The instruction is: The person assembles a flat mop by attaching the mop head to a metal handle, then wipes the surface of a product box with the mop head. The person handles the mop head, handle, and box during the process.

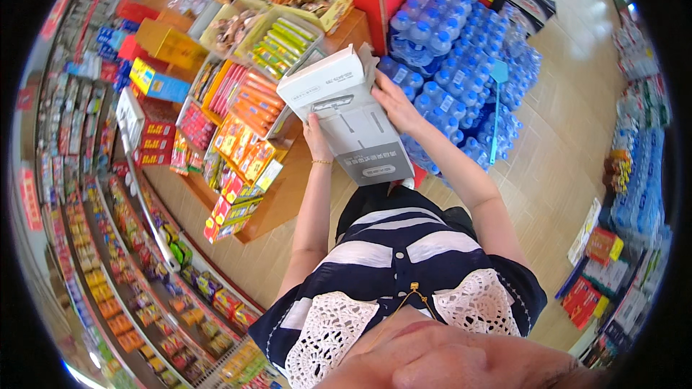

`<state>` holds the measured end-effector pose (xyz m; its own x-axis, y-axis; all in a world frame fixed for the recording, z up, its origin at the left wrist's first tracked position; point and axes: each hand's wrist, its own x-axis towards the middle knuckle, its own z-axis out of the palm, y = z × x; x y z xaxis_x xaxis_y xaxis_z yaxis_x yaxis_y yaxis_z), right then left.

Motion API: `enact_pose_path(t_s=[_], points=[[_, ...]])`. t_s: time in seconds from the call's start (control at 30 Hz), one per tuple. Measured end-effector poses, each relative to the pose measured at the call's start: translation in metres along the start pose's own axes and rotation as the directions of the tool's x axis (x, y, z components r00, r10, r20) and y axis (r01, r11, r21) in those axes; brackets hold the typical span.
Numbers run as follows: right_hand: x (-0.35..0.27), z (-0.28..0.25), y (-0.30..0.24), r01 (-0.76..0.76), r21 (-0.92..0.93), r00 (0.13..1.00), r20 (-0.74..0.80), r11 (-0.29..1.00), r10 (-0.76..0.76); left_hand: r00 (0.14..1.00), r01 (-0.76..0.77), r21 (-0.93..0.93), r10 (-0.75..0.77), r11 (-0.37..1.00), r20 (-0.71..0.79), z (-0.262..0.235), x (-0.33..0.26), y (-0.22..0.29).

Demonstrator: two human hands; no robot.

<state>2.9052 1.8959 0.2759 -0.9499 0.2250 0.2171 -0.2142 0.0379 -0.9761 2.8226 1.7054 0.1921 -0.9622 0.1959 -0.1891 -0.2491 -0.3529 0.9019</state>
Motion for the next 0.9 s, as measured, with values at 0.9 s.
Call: enact_pose_path(t_s=[0.9], points=[[-0.081, 0.066, -0.052, 0.340, -0.418, 0.842, 0.533, 0.843, -0.075, 0.900, 0.421, -0.252, -0.365, 0.871, 0.238, -0.057, 0.006, 0.010]])
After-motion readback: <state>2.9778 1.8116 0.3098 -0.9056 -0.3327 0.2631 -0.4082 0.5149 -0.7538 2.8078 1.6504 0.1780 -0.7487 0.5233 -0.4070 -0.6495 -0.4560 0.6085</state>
